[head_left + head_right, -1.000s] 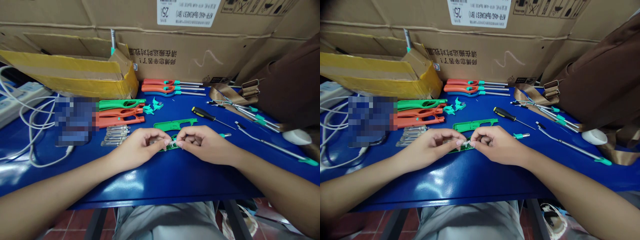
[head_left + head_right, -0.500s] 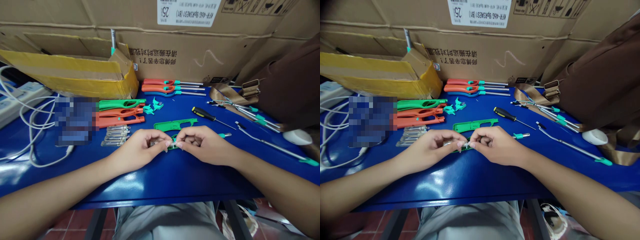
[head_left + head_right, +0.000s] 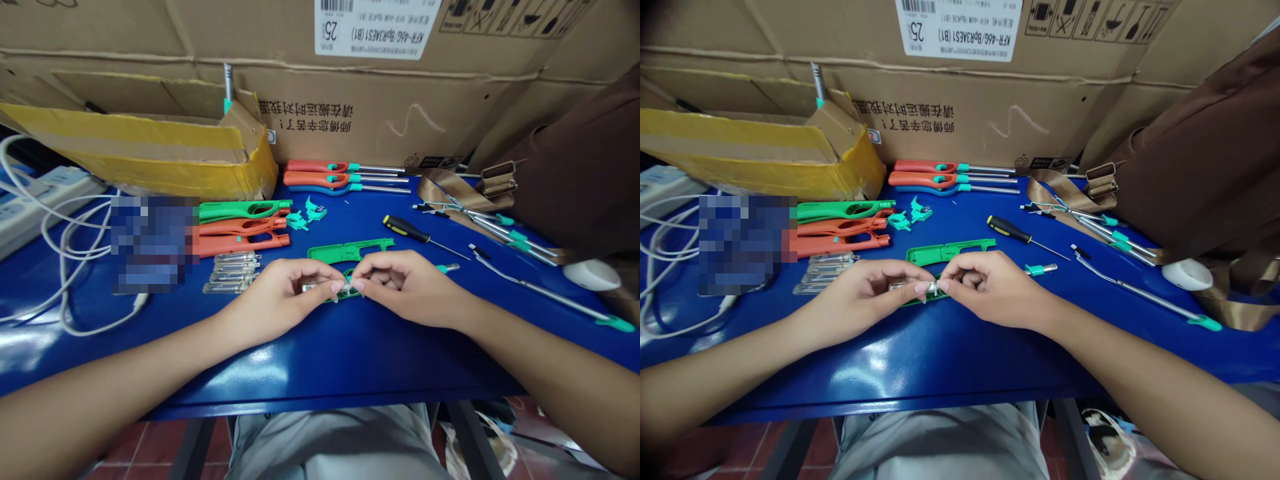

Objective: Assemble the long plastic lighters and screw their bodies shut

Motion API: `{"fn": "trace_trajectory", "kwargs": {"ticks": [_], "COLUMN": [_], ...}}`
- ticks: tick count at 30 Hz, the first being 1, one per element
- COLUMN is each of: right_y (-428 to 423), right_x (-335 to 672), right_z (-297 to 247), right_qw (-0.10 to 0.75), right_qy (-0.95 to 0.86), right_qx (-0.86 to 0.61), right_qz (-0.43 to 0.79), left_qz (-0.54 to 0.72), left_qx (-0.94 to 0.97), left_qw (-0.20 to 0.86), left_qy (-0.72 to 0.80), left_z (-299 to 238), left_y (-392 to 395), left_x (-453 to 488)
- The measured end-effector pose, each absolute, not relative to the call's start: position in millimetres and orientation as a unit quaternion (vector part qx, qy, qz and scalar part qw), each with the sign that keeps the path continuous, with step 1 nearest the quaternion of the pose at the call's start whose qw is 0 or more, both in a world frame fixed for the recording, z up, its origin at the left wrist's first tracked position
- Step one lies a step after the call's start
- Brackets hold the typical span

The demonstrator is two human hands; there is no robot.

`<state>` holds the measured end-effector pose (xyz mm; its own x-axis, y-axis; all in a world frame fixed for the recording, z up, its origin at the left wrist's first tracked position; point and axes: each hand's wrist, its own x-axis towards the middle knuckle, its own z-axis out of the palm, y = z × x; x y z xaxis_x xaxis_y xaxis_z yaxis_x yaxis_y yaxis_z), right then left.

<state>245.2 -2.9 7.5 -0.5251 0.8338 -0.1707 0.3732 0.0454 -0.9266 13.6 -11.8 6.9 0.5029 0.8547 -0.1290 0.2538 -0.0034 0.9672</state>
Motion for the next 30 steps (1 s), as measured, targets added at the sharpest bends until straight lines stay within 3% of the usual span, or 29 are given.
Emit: {"fn": "trace_trajectory", "kwargs": {"ticks": [8, 16, 30], "right_y": [-3.6, -2.7, -5.1], "right_x": [247.1, 244.9, 240.3], "right_z": [7.9, 8.7, 2.5], "right_qw": [0.221, 0.274, 0.28], "right_qy": [-0.673, -0.703, -0.654], "right_qx": [-0.443, -0.436, -0.47], "right_qz": [0.549, 0.49, 0.523], "left_qz": [0.276, 0.283, 0.301], "left_qx": [0.65, 0.627, 0.626], "left_qw": [0.57, 0.579, 0.565], "left_qy": [0.421, 0.437, 0.444], "left_z": [5.5, 3.3, 3.4], "left_y": [-11.3, -11.6, -13.4], "left_x": [14.0, 13.7, 16.2]}}
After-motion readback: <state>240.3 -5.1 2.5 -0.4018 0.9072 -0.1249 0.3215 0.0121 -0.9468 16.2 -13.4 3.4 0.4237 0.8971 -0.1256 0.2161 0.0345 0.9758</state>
